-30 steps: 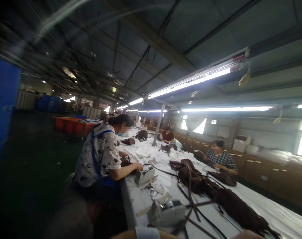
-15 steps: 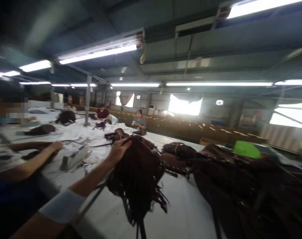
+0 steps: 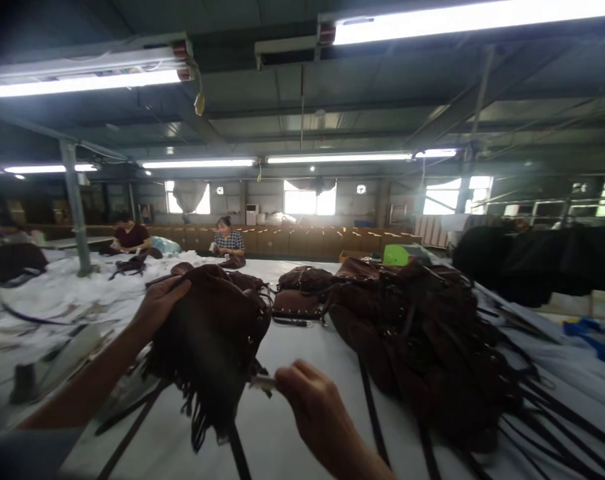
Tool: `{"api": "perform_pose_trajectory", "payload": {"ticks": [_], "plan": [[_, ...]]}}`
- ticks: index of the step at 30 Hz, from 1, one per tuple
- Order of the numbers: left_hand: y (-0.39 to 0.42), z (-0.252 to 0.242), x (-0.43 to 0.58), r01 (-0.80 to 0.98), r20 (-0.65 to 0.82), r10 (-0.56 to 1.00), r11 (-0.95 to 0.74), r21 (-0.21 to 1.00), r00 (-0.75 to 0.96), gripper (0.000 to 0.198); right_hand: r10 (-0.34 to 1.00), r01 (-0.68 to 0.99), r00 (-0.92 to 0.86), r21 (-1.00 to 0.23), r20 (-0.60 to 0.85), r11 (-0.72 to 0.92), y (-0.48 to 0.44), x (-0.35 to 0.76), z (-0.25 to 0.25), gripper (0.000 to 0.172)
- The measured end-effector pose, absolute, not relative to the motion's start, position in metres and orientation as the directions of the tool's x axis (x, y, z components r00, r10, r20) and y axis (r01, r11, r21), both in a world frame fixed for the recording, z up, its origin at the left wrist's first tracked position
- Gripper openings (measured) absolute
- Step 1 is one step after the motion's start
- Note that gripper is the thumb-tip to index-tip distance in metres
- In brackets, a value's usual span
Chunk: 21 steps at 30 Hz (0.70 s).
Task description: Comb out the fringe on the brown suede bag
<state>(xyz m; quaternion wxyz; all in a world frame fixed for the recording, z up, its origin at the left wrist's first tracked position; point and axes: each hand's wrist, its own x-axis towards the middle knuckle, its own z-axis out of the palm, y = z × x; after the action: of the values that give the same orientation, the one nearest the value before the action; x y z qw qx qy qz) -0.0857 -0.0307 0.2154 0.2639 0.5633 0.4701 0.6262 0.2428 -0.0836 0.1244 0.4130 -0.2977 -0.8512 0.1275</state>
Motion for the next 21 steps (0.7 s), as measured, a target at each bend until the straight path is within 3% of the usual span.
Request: {"api": "perform_pose_trajectory", "payload": {"ticks": [5, 9, 13, 19, 21], "plan": [[-0.043, 0.214, -0.055, 0.214, 0.392, 0.915, -0.366, 0.906, -0.093, 0.049, 0.488, 0.437, -0.546, -0.266, 0.681, 0.859, -0.067, 0.218, 0.147, 0.019], [-0.044, 0.213, -0.043, 0.201, 0.392, 0.917, -0.372, 0.906, -0.073, 0.047, 0.473, 0.462, -0.736, -0.151, 0.484, 0.874, -0.063, 0.208, 0.143, 0.015], [-0.031, 0.206, -0.053, 0.207, 0.39, 0.913, -0.361, 0.909, -0.118, 0.043, 0.518, 0.502, -0.811, -0.134, 0.271, 0.855, -0.071, 0.219, 0.136, 0.028], [-0.009, 0.194, -0.082, 0.144, 0.412, 0.851, -0.386, 0.911, -0.326, 0.046, 0.443, 0.441, -0.896, -0.129, -0.019, 0.888, -0.094, 0.234, 0.067, 0.007], [-0.005, 0.194, -0.092, 0.059, 0.407, 0.844, -0.413, 0.909, -0.351, 0.049, 0.464, 0.452, -0.886, -0.217, 0.007, 0.865, -0.096, 0.241, 0.042, 0.012]]}}
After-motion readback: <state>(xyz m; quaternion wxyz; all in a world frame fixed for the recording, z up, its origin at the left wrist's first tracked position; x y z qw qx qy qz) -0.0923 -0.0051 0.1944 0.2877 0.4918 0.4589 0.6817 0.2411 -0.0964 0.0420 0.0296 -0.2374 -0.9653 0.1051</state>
